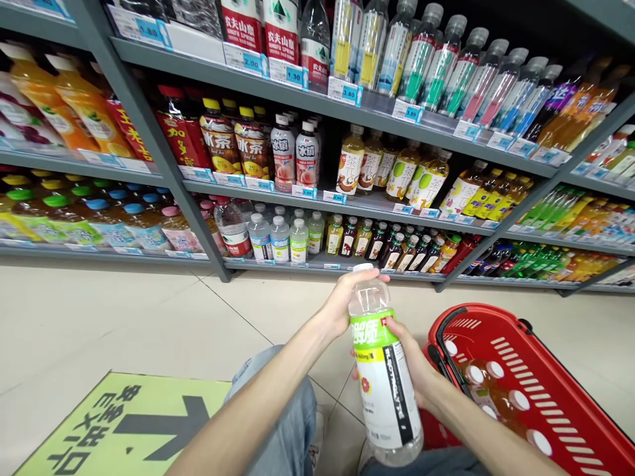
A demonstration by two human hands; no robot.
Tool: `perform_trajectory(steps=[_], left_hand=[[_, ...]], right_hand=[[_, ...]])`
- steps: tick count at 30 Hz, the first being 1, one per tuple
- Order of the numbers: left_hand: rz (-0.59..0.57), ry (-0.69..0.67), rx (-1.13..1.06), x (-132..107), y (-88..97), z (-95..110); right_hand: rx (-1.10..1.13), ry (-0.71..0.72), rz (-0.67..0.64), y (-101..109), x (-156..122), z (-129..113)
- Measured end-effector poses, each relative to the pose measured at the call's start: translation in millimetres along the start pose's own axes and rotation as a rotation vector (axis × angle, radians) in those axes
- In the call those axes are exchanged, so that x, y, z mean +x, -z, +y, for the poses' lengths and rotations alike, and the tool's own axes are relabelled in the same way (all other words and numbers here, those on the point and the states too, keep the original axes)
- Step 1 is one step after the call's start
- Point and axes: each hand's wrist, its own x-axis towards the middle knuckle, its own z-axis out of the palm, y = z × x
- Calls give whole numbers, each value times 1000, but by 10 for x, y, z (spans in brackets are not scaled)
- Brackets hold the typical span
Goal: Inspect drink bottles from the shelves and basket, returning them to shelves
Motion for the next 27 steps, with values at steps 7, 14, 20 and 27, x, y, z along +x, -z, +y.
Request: perform_trajectory(steps=[7,14,20,27], left_hand=[[-173,-116,-12,-99,-37,82],[-292,-138,1,-130,-17,65],[-370,-173,3,-132,21,95],[-279,-316,199,-41,105,83]], right_hand=[[61,-16,-259,95,-16,80],[103,-30,-430,178,81,161],[-14,-69,-435,150,36,103],[-176,57,-230,220,-20,-62]])
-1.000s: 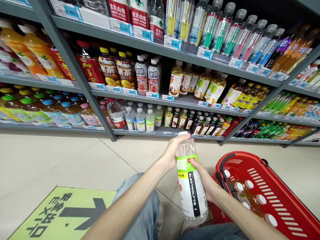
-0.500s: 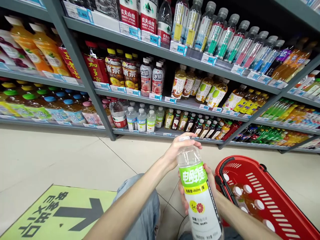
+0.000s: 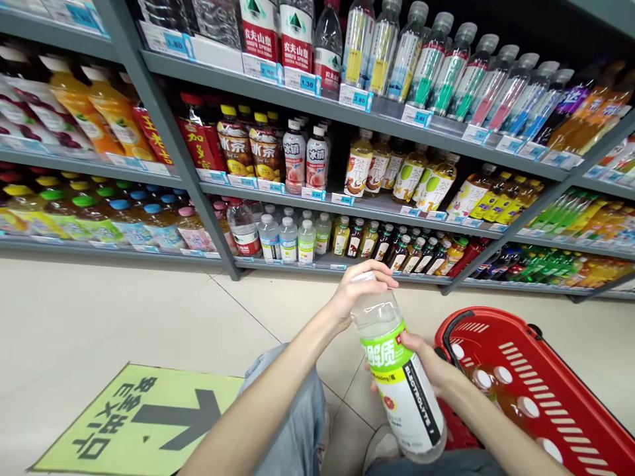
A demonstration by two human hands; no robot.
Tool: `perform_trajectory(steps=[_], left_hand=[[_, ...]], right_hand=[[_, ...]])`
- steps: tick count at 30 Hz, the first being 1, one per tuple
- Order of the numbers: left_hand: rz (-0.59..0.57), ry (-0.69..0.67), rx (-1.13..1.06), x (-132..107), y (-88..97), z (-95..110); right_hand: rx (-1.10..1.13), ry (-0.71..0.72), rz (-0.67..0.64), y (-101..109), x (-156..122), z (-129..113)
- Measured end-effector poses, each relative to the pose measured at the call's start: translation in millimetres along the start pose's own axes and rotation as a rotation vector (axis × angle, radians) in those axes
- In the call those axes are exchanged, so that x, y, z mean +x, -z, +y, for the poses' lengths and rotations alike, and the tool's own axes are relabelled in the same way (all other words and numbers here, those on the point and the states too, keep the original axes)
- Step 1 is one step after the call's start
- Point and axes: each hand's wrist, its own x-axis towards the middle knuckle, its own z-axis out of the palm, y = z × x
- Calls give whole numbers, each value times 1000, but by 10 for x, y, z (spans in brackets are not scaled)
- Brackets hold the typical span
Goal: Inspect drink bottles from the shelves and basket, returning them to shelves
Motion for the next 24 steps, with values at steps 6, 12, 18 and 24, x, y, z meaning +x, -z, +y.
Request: perform_trajectory(steps=[6,12,18,24], left_hand=[[138,-100,308,35,-9,-49],[76,-269,844,59,139,-40],[-13,-267,1126,110,203,-89],[-155,-210,1464,105,28,-388]], right_hand=[[-111,145,188,50,-42,-28],[-408,184,237,59,-33,-90],[-458,160,201,212,48,-57],[-775,113,114,439,134,-28]])
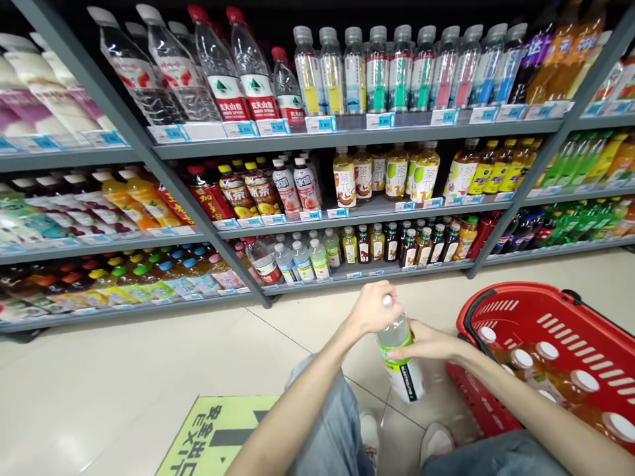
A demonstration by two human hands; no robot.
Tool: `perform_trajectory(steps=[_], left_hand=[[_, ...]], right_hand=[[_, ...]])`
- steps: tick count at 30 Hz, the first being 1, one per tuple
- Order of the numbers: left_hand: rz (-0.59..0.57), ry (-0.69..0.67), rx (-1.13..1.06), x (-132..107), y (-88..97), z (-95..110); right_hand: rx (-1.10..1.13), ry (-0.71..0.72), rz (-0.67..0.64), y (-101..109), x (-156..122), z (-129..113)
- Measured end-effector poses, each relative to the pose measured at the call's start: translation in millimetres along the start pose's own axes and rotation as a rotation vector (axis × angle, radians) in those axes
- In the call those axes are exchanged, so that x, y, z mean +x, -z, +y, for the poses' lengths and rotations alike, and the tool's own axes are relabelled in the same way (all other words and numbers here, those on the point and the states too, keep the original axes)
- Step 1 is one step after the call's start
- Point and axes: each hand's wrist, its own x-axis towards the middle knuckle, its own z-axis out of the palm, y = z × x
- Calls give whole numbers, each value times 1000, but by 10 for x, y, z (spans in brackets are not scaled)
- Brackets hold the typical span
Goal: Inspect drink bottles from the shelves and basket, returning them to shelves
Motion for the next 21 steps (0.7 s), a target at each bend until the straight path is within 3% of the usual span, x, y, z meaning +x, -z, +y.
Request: perform_trajectory(steps=[3,5,7,10,16,19,21], left_hand=[[-163,-64,163,5,-245,45],[-244,-79,261,33,-349,-8],[-271,-47,355,88,-373,-135],[-236,46,479,223,-300,-402],[-151,176,615,693,-163,-903],[-105,241,646,994,-110,-1169],[-56,299,668,1181,-58,-1370]], right_hand=[[-491,-185,26,98,-69,0],[-703,-296,-76,124,-151,-65],[-758,-291,-232,101,-232,-175],[-711,-214,-328,-1,-332,-374],[-844,-127,-300,-191,-516,-693],[-942,-101,-326,-256,-588,-789],[-985,-11,-349,-317,-598,-768]])
